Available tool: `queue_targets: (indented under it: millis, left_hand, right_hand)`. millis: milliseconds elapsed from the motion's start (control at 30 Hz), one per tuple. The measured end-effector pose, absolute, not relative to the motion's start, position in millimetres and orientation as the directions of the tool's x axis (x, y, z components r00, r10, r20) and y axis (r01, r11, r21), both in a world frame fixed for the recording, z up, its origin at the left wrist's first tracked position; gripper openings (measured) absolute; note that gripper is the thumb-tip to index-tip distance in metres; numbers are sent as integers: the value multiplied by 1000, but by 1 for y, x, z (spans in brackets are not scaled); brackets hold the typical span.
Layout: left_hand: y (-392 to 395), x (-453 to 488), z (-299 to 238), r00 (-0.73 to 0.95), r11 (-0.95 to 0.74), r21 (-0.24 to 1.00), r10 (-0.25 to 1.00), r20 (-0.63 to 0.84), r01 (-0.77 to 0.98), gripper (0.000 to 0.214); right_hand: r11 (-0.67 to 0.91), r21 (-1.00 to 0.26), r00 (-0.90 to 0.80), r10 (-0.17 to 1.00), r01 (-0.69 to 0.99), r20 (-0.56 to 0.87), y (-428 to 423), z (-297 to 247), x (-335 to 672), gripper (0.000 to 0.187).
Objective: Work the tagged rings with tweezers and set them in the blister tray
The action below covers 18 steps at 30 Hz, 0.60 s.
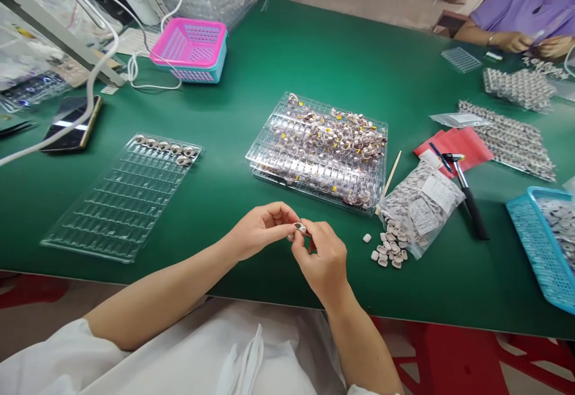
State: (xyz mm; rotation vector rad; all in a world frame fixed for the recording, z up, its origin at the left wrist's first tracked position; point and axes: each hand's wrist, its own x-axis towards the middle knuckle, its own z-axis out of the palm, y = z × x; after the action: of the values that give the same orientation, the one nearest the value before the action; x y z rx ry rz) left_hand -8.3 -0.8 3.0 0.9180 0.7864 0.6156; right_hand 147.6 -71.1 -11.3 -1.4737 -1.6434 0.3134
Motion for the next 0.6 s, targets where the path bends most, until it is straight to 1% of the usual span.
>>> queue_targets:
  millis: [100, 167, 233, 333, 433, 600]
  left_hand:
    - [0, -8, 1, 600, 555, 815, 713, -361, -169, 28]
    - [-1, -7, 0, 632, 612, 771, 670, -389, -174, 29]
    - [-2, -7, -2, 661, 664, 726, 628, -411, -178, 28]
    - [-3, -8, -3, 696, 721, 669, 575, -431, -181, 29]
    - [-3, -8, -3, 731, 749, 639, 533, -426, -174, 28]
    - [-3, -7, -2, 762, 762, 628, 499, -413, -158, 26]
  right_hand:
    - [351, -630, 55, 845, 692, 532, -73, -16, 149, 38]
    - [393, -619, 33, 827, 680, 561, -75, -17, 150, 46]
    - [416, -627, 16, 825, 659, 564, -76, -15, 150, 49]
    - [440, -652, -4, 831, 618, 556, -75, -14, 150, 45]
    - [442, -660, -22, 840, 608, 542, -74, -13, 150, 39]
    - [450, -607, -84, 842, 655, 533, -73, -15, 153, 34]
